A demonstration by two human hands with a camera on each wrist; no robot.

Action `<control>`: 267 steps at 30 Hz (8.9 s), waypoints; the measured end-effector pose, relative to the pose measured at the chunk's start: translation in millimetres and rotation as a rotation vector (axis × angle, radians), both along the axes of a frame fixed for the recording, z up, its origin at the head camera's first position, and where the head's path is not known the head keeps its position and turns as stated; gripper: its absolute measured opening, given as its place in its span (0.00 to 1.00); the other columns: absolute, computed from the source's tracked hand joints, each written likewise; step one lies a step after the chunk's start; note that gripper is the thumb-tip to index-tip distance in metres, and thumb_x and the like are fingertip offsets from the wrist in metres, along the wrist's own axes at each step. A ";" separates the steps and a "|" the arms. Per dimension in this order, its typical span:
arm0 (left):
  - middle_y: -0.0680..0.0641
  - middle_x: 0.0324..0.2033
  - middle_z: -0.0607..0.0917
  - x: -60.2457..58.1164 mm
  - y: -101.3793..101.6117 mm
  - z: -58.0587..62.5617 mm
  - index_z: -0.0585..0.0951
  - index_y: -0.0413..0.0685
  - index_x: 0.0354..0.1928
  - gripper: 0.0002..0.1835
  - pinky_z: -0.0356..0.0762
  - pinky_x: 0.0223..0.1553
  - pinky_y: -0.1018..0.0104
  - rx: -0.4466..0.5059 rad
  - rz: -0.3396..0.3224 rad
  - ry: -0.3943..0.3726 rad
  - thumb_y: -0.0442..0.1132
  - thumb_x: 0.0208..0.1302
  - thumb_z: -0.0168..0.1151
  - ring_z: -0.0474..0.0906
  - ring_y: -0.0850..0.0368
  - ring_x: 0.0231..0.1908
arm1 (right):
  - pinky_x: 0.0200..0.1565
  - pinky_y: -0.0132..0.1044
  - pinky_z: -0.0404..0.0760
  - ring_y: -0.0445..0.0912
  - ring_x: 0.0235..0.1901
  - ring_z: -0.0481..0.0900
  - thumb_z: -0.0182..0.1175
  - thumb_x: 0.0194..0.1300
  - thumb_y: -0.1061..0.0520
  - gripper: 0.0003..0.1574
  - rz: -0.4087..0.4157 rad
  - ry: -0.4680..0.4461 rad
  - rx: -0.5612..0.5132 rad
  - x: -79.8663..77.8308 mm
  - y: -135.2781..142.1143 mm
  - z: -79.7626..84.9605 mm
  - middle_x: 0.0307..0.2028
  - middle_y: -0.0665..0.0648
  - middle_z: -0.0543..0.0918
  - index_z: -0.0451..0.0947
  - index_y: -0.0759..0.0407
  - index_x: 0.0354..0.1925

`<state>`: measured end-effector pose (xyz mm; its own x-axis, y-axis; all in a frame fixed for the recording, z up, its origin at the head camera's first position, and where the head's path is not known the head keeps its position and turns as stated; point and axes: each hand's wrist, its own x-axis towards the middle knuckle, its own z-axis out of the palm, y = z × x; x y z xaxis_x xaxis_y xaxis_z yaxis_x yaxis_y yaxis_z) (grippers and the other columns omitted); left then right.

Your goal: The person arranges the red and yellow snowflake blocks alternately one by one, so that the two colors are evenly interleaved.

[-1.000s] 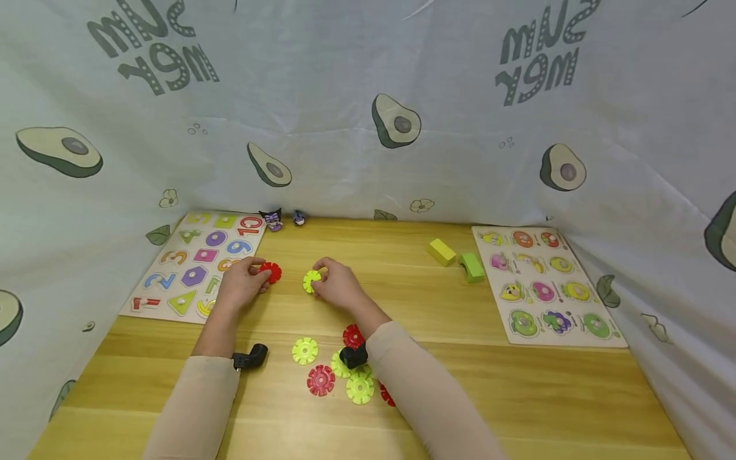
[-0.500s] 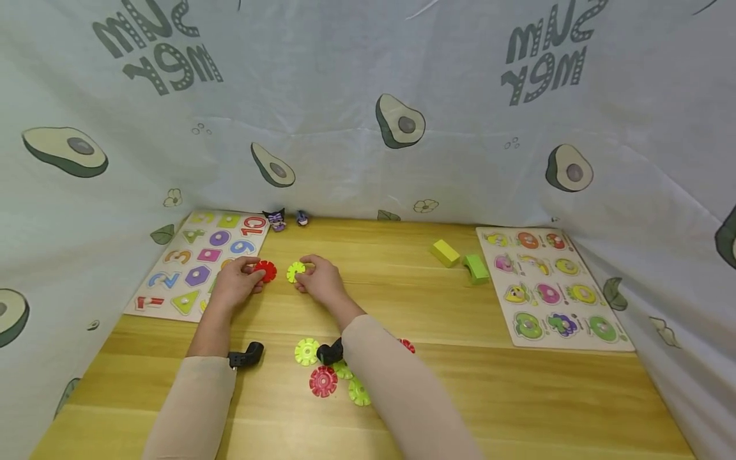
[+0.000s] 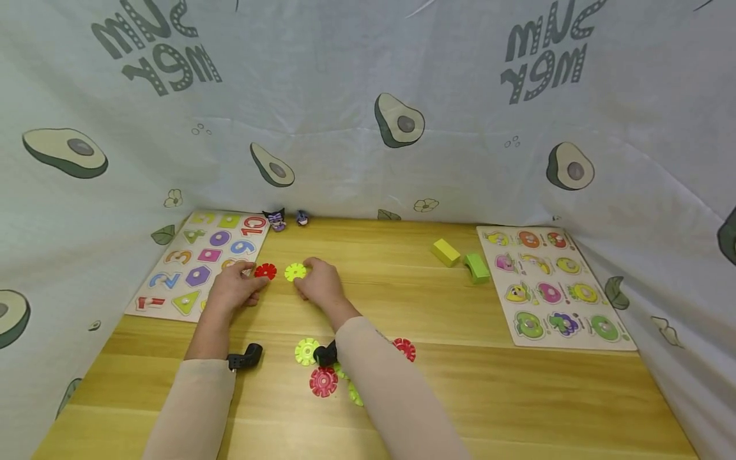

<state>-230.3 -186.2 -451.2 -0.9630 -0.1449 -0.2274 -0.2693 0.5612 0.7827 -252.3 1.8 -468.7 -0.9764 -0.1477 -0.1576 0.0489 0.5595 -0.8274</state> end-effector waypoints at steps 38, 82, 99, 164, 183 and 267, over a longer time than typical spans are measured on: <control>0.41 0.22 0.79 -6.9 38.3 -15.0 0.69 0.53 0.63 0.27 0.81 0.20 0.58 0.266 -0.180 0.058 0.45 0.62 0.60 0.80 0.50 0.17 | 0.20 0.38 0.77 0.51 0.19 0.79 0.62 0.60 0.47 0.30 0.196 -0.056 -0.027 19.8 37.9 31.1 0.25 0.57 0.77 0.69 0.49 0.60; 0.41 0.19 0.81 -10.4 53.2 -26.8 0.63 0.51 0.67 0.28 0.80 0.20 0.60 0.214 -0.051 -0.028 0.37 0.64 0.54 0.80 0.53 0.16 | 0.31 0.27 0.72 0.36 0.29 0.70 0.72 0.47 0.50 0.17 0.556 0.147 0.298 153.7 94.2 24.8 0.28 0.41 0.72 0.74 0.44 0.33; 0.42 0.20 0.81 -10.9 55.5 -23.2 0.63 0.53 0.67 0.27 0.80 0.19 0.63 0.206 -0.046 -0.026 0.38 0.65 0.54 0.79 0.53 0.16 | 0.29 0.30 0.75 0.37 0.27 0.73 0.63 0.59 0.49 0.02 0.492 0.094 0.013 139.0 95.1 27.3 0.27 0.42 0.76 0.80 0.42 0.33; 0.43 0.20 0.80 -8.5 58.3 -23.9 0.69 0.58 0.63 0.29 0.80 0.20 0.61 0.217 -0.212 -0.001 0.42 0.59 0.62 0.78 0.53 0.16 | 0.26 0.39 0.82 0.49 0.22 0.81 0.63 0.60 0.57 0.30 0.208 -0.167 -0.090 16.9 69.9 16.6 0.26 0.60 0.79 0.66 0.56 0.59; 0.42 0.19 0.80 -19.5 70.2 -20.2 0.67 0.58 0.64 0.26 0.80 0.19 0.60 0.232 -0.369 -0.072 0.42 0.64 0.58 0.76 0.55 0.13 | 0.21 0.31 0.73 0.38 0.17 0.73 0.71 0.50 0.52 0.31 0.593 -0.031 0.203 103.3 70.2 23.8 0.18 0.46 0.77 0.75 0.45 0.54; 0.43 0.19 0.81 -16.7 75.1 -21.2 0.68 0.60 0.63 0.25 0.78 0.17 0.64 0.185 -0.310 -0.089 0.44 0.64 0.58 0.75 0.56 0.13 | 0.21 0.34 0.74 0.43 0.18 0.76 0.68 0.53 0.49 0.25 0.038 -0.002 0.157 -3.1 94.3 5.8 0.21 0.51 0.79 0.76 0.51 0.50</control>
<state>-247.0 -111.1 -472.4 -0.9300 0.2020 -0.3070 -0.1800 0.4780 0.8597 -255.5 96.1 -463.0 -0.9701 -0.1580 -0.1840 0.0271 0.6832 -0.7297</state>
